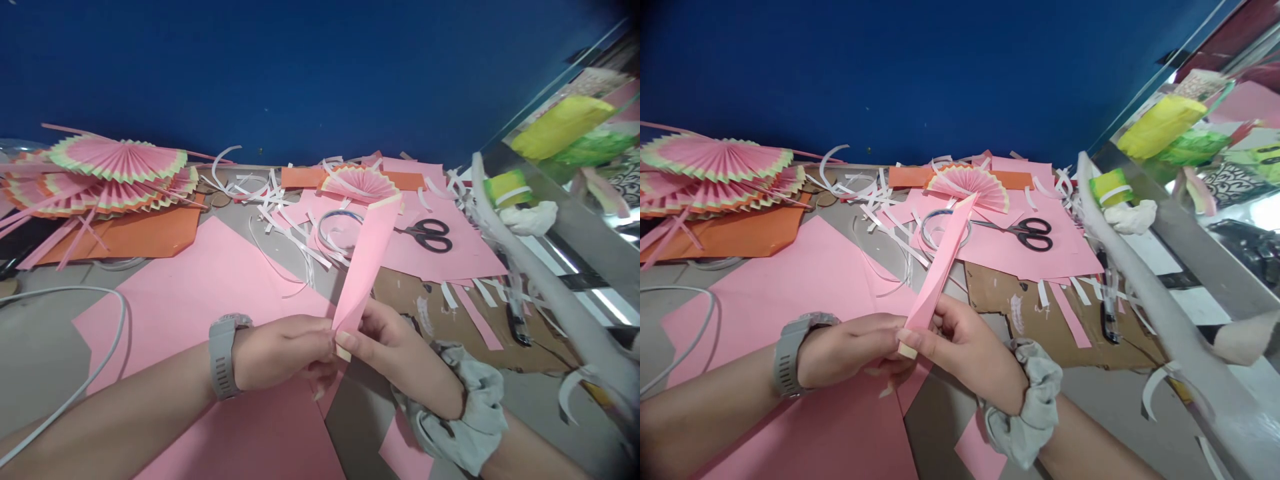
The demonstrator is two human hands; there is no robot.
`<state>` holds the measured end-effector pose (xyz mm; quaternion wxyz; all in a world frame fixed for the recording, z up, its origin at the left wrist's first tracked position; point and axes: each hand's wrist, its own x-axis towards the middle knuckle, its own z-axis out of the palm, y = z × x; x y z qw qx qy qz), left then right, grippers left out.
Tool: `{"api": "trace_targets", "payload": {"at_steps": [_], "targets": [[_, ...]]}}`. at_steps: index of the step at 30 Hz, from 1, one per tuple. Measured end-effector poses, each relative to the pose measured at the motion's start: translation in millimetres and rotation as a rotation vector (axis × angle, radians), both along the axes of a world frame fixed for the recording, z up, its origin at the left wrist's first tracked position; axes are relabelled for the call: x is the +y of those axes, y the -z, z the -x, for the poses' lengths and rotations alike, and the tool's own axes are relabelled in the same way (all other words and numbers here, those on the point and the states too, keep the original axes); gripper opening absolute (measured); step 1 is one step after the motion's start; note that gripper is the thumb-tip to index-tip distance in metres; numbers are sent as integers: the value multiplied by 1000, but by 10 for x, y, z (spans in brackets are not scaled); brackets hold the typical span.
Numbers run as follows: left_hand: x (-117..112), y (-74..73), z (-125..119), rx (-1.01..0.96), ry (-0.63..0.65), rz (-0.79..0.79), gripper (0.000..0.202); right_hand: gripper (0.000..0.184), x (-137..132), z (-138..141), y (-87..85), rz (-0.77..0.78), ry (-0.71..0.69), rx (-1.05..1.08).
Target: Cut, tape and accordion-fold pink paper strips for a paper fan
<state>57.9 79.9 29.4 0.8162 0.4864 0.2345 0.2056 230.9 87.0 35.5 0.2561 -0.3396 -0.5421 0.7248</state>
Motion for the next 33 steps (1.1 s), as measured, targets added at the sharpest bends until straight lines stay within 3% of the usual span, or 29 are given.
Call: {"api": "trace_targets", "payload": {"at_steps": [9,16,20,23,26,30,33], "targets": [[-31,17,-33,-41,-77,38,38,8,-28,21,1,-116,74,-123],[17,-39,-13,138,18,-255,34,10,2,2,10,-235,77,-249],[23,-69,-18,157,44,-259,33,14,26,-33,20,-257,80,-257],[-8,-40,-22,138,-61,-204,31,16,-1,-28,40,-237,171,-208],[-40,-23,-36,242,-218,-284,34,15,-58,-7,82,-181,278,-124],[-59,-61,-55,358,-320,-489,39,21,-104,3,106,-187,232,-34],[-56,-90,-47,353,-296,-561,36,30,-91,-17,78,-252,200,-63]]}}
